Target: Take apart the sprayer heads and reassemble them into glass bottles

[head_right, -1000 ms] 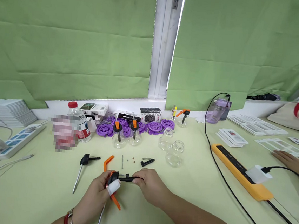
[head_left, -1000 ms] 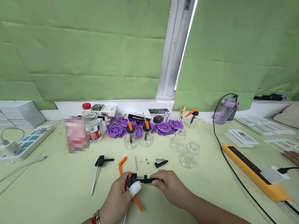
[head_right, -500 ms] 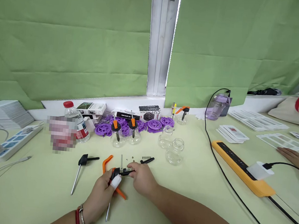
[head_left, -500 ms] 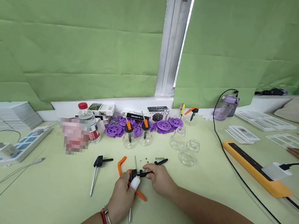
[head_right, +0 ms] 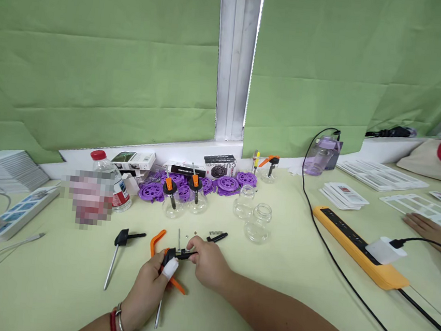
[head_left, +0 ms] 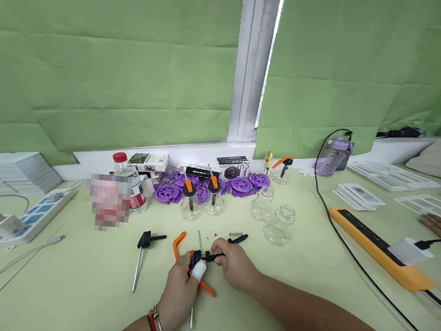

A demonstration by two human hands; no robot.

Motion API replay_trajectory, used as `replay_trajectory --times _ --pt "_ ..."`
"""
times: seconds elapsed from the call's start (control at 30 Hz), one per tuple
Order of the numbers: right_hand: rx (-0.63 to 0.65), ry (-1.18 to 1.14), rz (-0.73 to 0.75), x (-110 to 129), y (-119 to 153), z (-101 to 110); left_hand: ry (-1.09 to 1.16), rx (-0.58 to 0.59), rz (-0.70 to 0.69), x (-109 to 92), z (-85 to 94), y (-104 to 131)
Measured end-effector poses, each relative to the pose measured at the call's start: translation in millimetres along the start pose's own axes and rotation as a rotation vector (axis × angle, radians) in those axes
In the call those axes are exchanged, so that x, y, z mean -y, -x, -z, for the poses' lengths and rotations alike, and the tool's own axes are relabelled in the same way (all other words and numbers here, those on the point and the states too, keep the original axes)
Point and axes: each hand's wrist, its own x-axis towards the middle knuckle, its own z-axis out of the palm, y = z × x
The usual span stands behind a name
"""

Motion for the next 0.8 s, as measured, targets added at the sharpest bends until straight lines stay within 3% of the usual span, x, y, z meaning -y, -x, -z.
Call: replay_trajectory --times 0.8 --pt "-0.030 -0.005 -0.007 -1.9 -0.8 -1.5 0.048 0.011 0.028 1.3 -0.1 -1.3"
